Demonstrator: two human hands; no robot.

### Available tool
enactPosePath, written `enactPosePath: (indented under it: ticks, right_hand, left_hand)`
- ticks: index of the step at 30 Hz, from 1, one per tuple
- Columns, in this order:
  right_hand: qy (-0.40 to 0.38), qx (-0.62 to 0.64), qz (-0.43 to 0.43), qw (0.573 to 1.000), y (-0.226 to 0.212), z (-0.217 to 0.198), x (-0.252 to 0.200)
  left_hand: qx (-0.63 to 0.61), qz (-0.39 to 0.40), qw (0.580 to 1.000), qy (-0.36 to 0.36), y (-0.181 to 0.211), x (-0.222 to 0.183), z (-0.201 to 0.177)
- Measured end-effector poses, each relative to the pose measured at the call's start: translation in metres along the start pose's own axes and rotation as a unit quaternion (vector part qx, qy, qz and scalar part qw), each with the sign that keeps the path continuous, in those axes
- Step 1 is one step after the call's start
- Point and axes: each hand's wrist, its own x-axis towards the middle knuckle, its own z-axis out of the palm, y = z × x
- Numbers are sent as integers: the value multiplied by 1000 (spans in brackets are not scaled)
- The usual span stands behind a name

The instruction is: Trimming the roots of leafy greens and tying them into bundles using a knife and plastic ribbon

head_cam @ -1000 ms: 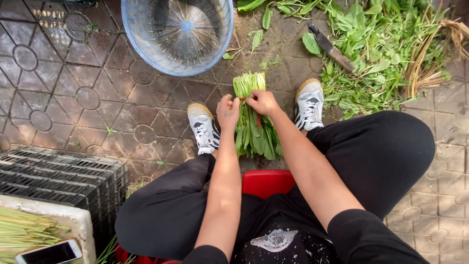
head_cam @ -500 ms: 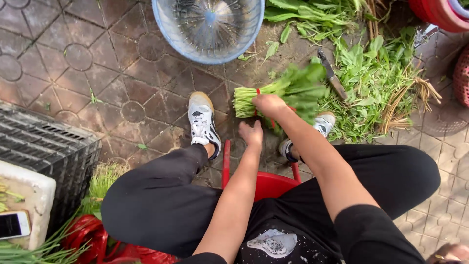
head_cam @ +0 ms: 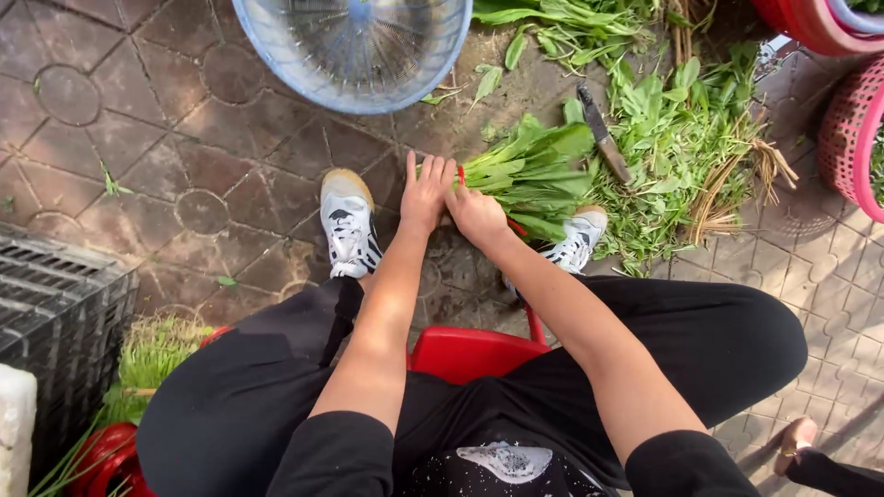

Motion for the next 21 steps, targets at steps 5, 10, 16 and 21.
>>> enactPosePath:
  ticks: [5,10,16,21]
  right_hand:
    - [26,-63,24,997,-3,-9,-10]
    - [56,-133,26,989,-6,1,-9]
    - [-142,66,-4,988,29,-5,-3]
    - [-130,56,25,990,47,-17,-6]
  left_hand:
    - [13,-7,999,-37,1,-2,44]
    - [3,-6,985,-172,7,6,90]
    - [-17,-12,969,-247,1,11,31]
    - [-16,0,995,-103,7,-3,12]
